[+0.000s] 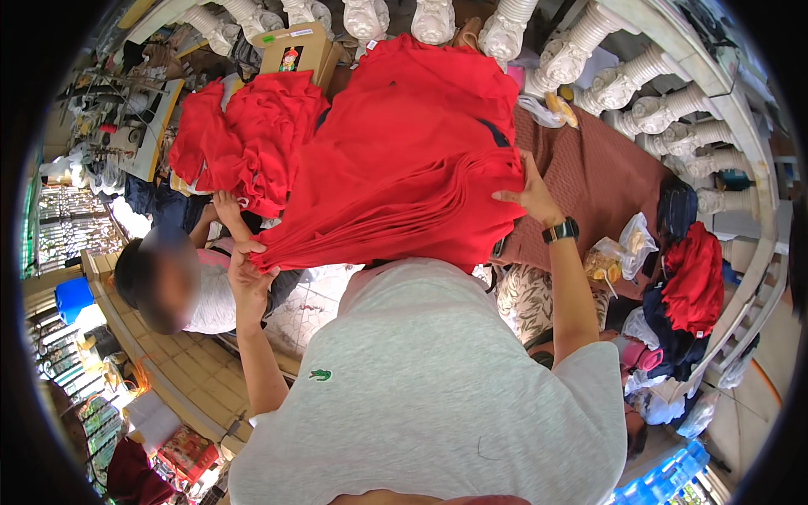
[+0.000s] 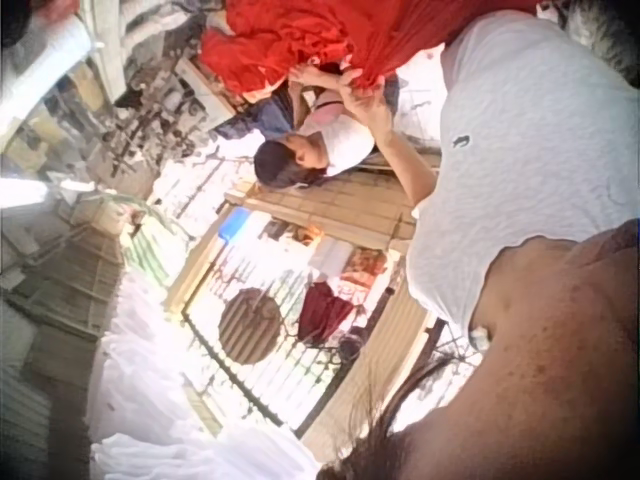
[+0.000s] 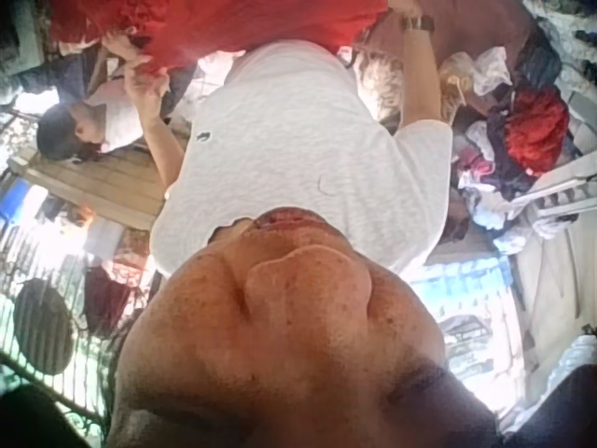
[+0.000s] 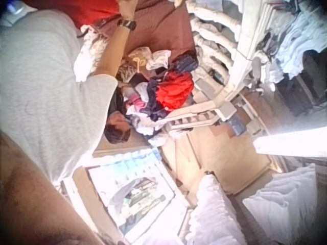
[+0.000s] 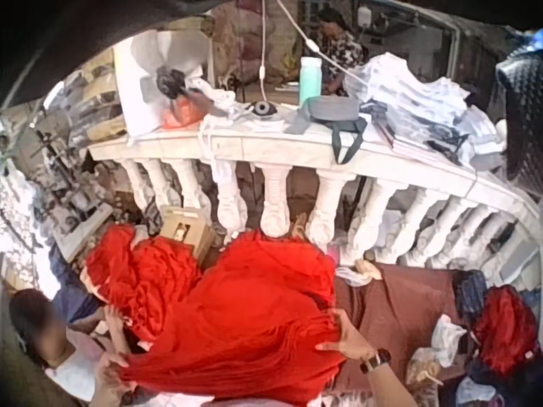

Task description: The person folds multiple red shirts on a table, smoothing and aligning each one before stacking them. They briefly write in a notebook and then resume folding the shirts.

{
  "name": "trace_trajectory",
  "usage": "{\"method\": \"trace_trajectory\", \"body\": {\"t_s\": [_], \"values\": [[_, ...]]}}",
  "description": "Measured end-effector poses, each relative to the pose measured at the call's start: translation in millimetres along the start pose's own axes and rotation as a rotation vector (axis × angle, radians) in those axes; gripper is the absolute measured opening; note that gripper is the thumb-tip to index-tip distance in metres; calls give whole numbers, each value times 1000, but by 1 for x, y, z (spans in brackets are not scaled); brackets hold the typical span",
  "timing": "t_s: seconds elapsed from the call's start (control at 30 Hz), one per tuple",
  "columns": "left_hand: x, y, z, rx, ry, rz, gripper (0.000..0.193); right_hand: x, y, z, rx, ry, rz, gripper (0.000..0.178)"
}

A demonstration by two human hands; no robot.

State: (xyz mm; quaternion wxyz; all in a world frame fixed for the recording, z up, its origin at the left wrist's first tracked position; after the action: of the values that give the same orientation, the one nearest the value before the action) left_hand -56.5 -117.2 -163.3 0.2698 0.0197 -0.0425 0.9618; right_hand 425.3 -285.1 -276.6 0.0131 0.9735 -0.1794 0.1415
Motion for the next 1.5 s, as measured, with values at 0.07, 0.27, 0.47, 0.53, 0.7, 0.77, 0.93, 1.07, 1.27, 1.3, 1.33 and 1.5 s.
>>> {"method": "trace_trajectory", "body": {"t_s": [0.07, 0.27, 0.47, 0.53, 0.7, 0.77, 0.93, 1.07, 1.27, 1.3, 1.33, 1.5], "values": [[0, -1, -1, 70, 15, -6, 41, -5, 18, 15, -97, -298, 93, 67], [-6, -9, 3, 71, 44, -46, 39, -13, 47, 40, -220, -813, 186, 60], [-2, -6, 1, 68, 17, -55, 38, -21, 57, 36, -16, -566, 385, 59], [-3, -6, 0, 67, 8, -63, 39, -27, 62, 52, 47, -449, 421, 59], [-2, 2, -3, 35, -24, -51, 41, -46, 72, 24, -101, -575, 370, 60], [1, 4, -8, 26, -3, -61, 41, -47, 78, 27, -79, -619, 348, 57], [-2, 5, -8, 69, 13, -58, 41, -55, 79, 23, -60, -458, 365, 51], [-5, 4, -6, 79, 38, -78, 41, -55, 86, 50, -68, -259, 469, 43], [2, 7, -15, 48, -12, -79, 42, -51, 95, 43, 98, 104, 476, 40], [2, 5, -15, 42, -28, -82, 42, -50, 92, 45, 88, 118, 464, 40], [2, 3, -14, 12, -49, -77, 42, -46, 87, 48, 77, 131, 453, 41], [14, -13, 25, -206, -133, -13, 41, 19, 84, -43, 66, -173, 495, 21]]}}
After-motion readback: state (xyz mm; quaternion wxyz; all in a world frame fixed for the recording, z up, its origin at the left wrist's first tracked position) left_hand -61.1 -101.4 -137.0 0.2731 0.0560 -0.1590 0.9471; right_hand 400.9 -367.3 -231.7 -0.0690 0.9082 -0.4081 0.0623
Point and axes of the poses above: each hand's wrist, its own y-axis away from the middle knuckle, its own x-axis out of the back of the hand, z = x × y, the point moved 4 cm from there along -y, towards the middle knuckle, and after that the axes turned 1 degree about y, right-handed, at the moved point
